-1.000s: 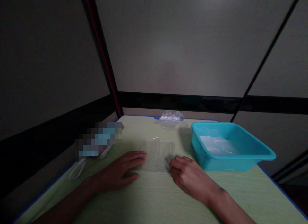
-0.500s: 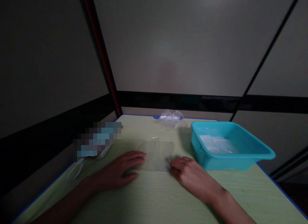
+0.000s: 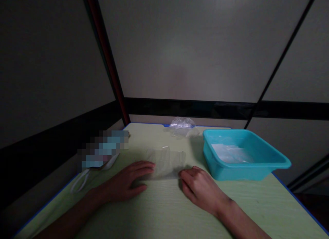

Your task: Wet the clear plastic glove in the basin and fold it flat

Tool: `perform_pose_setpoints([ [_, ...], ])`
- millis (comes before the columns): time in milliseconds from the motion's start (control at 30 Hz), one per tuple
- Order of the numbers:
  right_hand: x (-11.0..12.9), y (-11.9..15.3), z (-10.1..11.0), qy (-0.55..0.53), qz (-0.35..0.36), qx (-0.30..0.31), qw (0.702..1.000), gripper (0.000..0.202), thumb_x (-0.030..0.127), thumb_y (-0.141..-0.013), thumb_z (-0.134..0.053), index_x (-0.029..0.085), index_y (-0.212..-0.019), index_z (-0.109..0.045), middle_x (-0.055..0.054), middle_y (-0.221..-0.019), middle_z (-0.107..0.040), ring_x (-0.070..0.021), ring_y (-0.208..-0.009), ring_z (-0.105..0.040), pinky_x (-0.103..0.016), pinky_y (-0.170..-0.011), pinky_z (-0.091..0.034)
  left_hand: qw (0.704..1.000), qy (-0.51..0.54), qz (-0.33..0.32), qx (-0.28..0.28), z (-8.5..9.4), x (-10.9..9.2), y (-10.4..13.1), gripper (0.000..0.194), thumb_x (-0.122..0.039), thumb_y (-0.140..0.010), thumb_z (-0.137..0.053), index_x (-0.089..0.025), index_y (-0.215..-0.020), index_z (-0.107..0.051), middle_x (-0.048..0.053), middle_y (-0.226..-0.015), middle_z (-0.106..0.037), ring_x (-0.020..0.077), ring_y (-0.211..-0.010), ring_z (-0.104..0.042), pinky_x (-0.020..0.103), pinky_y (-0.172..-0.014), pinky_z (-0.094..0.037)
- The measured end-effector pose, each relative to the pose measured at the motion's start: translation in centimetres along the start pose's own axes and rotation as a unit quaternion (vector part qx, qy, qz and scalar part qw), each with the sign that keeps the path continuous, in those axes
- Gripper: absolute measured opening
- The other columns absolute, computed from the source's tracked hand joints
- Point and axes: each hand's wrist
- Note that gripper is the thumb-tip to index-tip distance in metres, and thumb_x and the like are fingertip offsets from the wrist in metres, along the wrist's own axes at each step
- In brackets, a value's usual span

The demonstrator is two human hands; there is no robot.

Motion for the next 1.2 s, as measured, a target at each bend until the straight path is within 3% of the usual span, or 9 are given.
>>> perform_pose_setpoints([
  [167,-0.4,0.1,-0.3,-0.075,-0.039,-0.011,0.996,0.019,0.017,-0.084,-0.032,0.017,-0.093,-0.049,-0.005,-0.078,-0.057,-0.0152,-0.071,-0.053,-0.028,-0.064,-0.042,1.0,-0.001,-0.002,0.003,-0.1,0.0,-0.1,0.04,-0.024,-0.073,-0.051,-0.019,-0.113,-0.046,0.005,-0.121,-0.044,0.018,-0.113,-0.037,0.032,-0.096,-0.029],
  [567,-1.1,-0.5,-1.3,-0.086,0.014,-0.029,0.996,0.018,0.017,-0.084,-0.037,0.017,-0.082,-0.055,-0.005,-0.082,-0.055,-0.0162,-0.08,-0.051,-0.029,-0.072,-0.04,1.0,0.003,0.002,0.003,-0.2,0.2,0.0,0.042,-0.023,-0.073,-0.051,-0.02,-0.114,-0.044,0.005,-0.123,-0.042,0.0184,-0.113,-0.036,0.033,-0.096,-0.028],
  [867,-1.0,-0.8,-0.9,-0.21,-0.041,-0.068,0.974,0.013,0.022,-0.084,-0.039,0.019,-0.077,-0.05,-0.005,-0.093,-0.057,-0.0154,-0.089,-0.051,-0.027,-0.077,-0.039,0.999,0.003,0.045,-0.012,-0.5,0.4,-0.1,0.045,-0.024,-0.075,-0.05,-0.023,-0.119,-0.042,0.003,-0.124,-0.043,0.0179,-0.113,-0.037,0.034,-0.096,-0.029],
  [1033,-1.0,-0.7,-0.9,-0.228,-0.072,-0.055,0.969,0.015,0.027,-0.085,-0.036,0.019,-0.085,-0.05,-0.005,-0.099,-0.057,-0.0155,-0.089,-0.053,-0.027,-0.076,-0.04,0.994,0.006,0.084,-0.074,-1.0,1.1,-0.4,0.031,-0.018,-0.077,-0.045,-0.019,-0.107,-0.053,0.004,-0.113,-0.051,0.016,-0.105,-0.044,0.031,-0.093,-0.032],
  [1200,-1.0,-0.4,-0.8,-0.215,-0.085,-0.044,0.972,0.019,0.029,-0.087,-0.031,0.02,-0.094,-0.046,-0.004,-0.09,-0.058,-0.0155,-0.084,-0.054,-0.027,-0.072,-0.041,0.989,0.07,0.088,-0.095,-0.7,1.0,-0.7,0.022,-0.017,-0.08,-0.041,-0.018,-0.089,-0.06,0.003,-0.105,-0.056,0.0142,-0.096,-0.051,0.026,-0.086,-0.038],
])
Point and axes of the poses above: each hand's wrist, its own y-axis away from the middle knuckle, its own z-axis out of the back of the hand, x = y × z
